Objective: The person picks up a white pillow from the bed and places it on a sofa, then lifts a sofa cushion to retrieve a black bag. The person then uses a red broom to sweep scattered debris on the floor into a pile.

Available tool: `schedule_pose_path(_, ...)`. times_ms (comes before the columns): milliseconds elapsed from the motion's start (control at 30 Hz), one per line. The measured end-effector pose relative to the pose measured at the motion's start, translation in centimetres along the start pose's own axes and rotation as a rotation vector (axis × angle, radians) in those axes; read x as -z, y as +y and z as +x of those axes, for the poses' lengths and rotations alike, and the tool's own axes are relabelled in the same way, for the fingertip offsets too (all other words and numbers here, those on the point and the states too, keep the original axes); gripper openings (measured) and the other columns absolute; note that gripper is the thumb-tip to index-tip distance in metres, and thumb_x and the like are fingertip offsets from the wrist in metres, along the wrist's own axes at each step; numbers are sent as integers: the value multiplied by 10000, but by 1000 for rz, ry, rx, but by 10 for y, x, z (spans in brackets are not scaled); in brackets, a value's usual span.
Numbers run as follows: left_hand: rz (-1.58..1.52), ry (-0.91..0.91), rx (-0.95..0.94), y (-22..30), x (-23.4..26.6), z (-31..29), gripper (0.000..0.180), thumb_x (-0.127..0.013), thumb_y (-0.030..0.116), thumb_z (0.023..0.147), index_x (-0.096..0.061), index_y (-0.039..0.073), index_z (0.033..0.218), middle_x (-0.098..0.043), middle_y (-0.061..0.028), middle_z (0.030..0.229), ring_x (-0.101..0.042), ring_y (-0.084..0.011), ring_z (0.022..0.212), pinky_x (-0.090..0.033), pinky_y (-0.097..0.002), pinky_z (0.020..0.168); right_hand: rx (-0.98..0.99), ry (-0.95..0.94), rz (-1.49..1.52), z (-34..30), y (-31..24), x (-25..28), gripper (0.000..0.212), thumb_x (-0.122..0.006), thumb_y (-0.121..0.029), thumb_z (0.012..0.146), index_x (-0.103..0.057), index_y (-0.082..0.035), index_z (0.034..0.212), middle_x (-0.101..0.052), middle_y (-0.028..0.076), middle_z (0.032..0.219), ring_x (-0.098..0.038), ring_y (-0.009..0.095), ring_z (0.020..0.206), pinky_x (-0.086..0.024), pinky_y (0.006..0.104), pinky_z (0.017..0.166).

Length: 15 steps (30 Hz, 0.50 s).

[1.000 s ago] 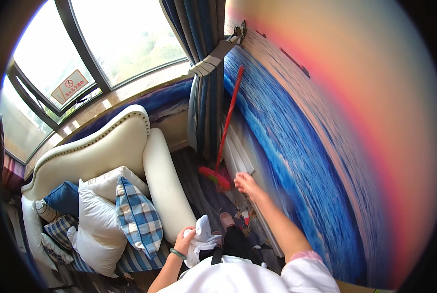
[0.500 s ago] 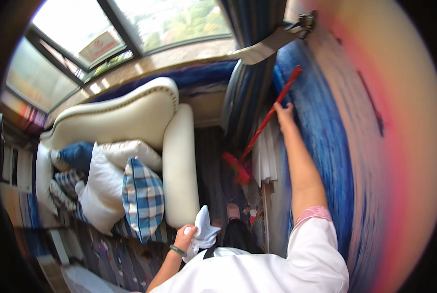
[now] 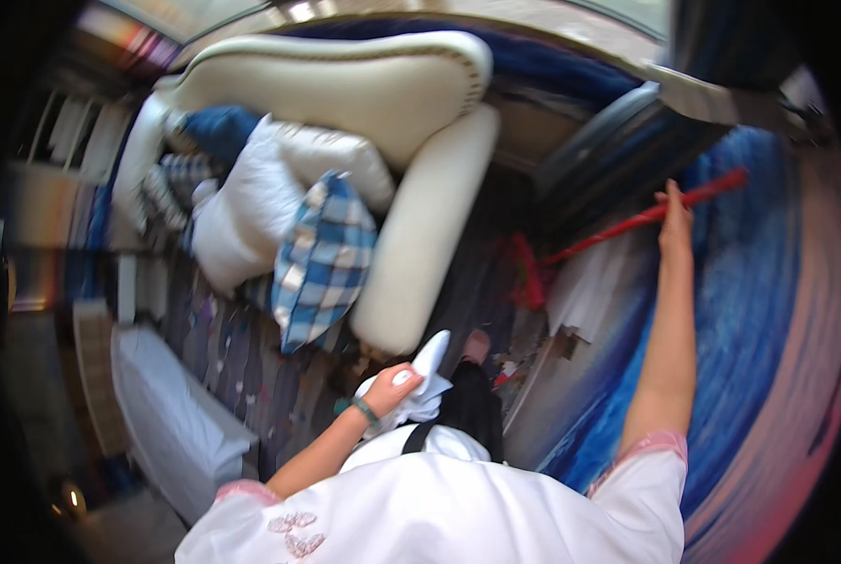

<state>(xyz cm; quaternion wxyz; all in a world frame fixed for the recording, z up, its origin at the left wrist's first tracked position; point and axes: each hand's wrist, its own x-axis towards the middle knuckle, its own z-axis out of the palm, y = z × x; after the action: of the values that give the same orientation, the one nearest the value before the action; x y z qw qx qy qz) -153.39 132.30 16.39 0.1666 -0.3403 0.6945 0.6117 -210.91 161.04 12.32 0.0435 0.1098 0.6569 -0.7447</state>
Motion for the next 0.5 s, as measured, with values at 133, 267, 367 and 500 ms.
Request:
schedule_pose_path(133, 35, -9, 5, 17, 2, -5, 298, -652, 372, 876, -642, 77, 915, -609, -58, 754, -550, -135, 686, -458, -270, 640, 66, -239, -1, -124, -5, -41, 144, -631, -219, 915, -625, -108, 823, -552, -21, 688, -528, 74, 693, -428, 238, 711)
schedule_pose_path(267, 42, -3, -23, 8, 13, -24, 313, -618, 395, 883, -645, 86, 921, -655, -140, 781, -611, -235, 729, -472, -322, 700, 192, -534, -171, -247, 5, -76, 272, -528, -140, 956, -392, -101, 724, -404, -3, 714, -436, 100, 718, -389, 237, 727)
schedule_pose_path(367, 3, 20, -33, 3, 30, -44, 338, -607, 421, 879, -647, 89, 928, -658, -145, 793, -614, -250, 742, -474, -325, 706, 192, -712, -240, -322, -6, -98, 258, -505, -135, 968, -376, -86, 749, -377, -2, 704, -404, 102, 689, -390, 255, 746)
schedule_pose_path(500, -69, 105, -61, -28, 53, -73, 324, -607, 407, 883, -645, 88, 919, -662, -146, 799, -620, -264, 747, -477, -337, 716, 186, -932, -236, -391, -48, -127, 236, -549, -98, 921, -396, -83, 742, -412, 3, 637, -408, 89, 611, -409, 252, 701)
